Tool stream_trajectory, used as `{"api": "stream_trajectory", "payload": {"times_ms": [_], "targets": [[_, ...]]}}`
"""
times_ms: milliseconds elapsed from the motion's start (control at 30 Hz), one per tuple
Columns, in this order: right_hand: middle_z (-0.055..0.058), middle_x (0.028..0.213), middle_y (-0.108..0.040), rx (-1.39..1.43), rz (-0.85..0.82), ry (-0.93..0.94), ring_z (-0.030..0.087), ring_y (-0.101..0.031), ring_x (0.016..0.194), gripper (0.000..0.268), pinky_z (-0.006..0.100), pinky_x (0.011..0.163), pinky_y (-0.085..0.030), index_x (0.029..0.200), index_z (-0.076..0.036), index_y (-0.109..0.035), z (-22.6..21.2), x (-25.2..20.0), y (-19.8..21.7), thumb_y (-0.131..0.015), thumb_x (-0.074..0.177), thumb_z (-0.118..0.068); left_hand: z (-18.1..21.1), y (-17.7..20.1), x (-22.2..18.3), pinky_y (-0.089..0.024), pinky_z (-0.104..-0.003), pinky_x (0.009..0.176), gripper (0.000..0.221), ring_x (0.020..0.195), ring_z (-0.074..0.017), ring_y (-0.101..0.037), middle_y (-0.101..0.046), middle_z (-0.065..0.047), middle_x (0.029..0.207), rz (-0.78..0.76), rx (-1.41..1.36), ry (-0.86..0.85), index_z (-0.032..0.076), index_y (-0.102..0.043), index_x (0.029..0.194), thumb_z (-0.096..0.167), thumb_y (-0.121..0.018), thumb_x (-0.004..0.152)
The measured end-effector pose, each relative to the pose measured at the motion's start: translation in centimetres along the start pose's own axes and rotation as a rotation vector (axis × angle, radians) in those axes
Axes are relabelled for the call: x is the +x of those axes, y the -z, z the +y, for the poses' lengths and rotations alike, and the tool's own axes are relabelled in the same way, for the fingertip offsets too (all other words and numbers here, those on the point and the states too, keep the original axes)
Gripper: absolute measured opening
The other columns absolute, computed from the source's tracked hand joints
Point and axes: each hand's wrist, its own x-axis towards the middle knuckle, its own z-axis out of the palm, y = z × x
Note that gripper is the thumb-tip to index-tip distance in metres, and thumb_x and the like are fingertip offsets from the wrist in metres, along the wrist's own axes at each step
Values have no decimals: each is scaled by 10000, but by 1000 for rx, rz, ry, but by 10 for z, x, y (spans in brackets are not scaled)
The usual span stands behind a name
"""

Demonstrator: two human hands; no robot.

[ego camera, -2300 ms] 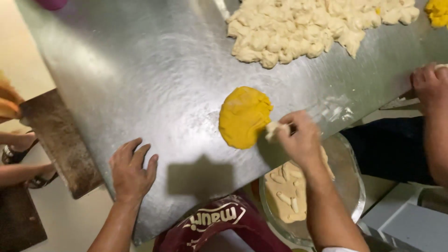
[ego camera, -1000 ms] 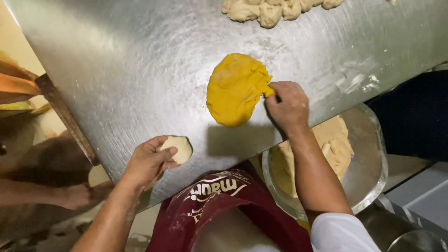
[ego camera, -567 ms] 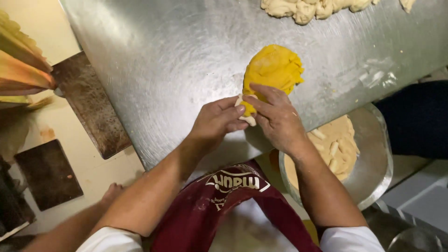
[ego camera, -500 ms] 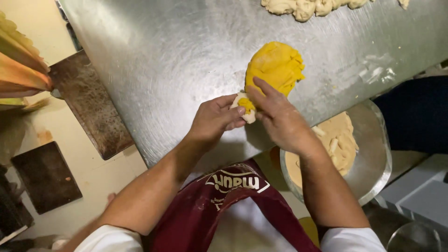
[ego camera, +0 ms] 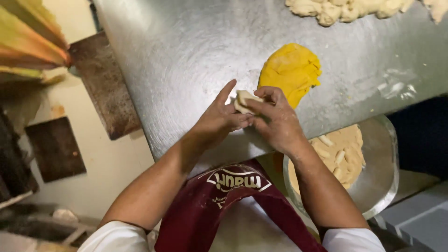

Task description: Shaping and filling small dough buns on a metal table

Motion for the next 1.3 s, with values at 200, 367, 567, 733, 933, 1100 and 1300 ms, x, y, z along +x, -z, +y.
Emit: {"api": "stream_trajectory", "payload": {"times_ms": [200, 367, 567, 733, 933, 1100, 1300], "targets": [[43, 1054, -735, 91, -14, -32, 229, -717, 941, 273, 353, 861, -565, 1145, -176, -814, 30, 17, -14, -857, 876, -199, -25, 32, 1, -602, -289, 800, 609, 883, -177, -725, -753, -125, 999, 235, 667, -94, 232, -575, 1457, 300, -765, 883], [93, 1068, -719, -115, -46, -95, 349, -717, 950, 169, 453, 816, -591, 1008, -135, -825, 52, 21, -56, -800, 863, -218, -82, 61, 27, -629, -292, 760, 331, 874, -196, -728, -696, -29, 1049, 503, 949, -424, 228, -801, 1160, 258, -878, 839], [191, 1017, -763, -208, 84, 11, 433, -718, 980, 688, 554, 836, -565, 1459, 13, -568, 5, 7, -57, -752, 796, 21, -83, 69, 20, -623, -268, 684, 299, 795, -170, -710, -661, -10, 952, 486, 1166, -784, 182, -744, 1160, 218, -799, 869], [173, 1047, -788, -507, -71, -162, 421, -742, 961, 866, 540, 892, -567, 1639, -242, -357, 9, 21, -72, -769, 887, -128, -96, 54, -10, -609, -371, 924, 853, 1087, -299, -746, -713, -229, 1254, 453, 1535, -969, 11, -556, 1455, 211, -860, 684], [122, 1179, -769, -607, 42, 100, 389, -714, 1041, 534, 558, 857, -559, 1525, -257, -561, 30, 40, -56, -665, 1003, -214, -102, 53, -9, -261, -541, 1217, 638, 1442, -482, -419, -551, -341, 1444, 46, 1938, -670, -56, -641, 1308, 478, -535, 976], [117, 1448, -578, -855, 125, 454, 397, -498, 1266, 481, 570, 968, -415, 1395, -114, -608, 28, 98, -96, -779, 972, -266, -111, 51, -5, -110, -521, 1267, 817, 1562, -434, -133, -137, -264, 1686, -118, 2200, -219, -28, -149, 1605, 569, -143, 1048], [123, 1602, -426, -283, -107, 80, 343, -361, 1462, 579, 479, 1186, -262, 1512, -110, -505, 0, 105, -65, -499, 1053, -462, -45, 32, -54, -4, -684, 1202, 756, 1570, -380, 107, 107, -52, 1725, -178, 1975, -49, 188, -25, 1654, 563, -253, 1039]]}}
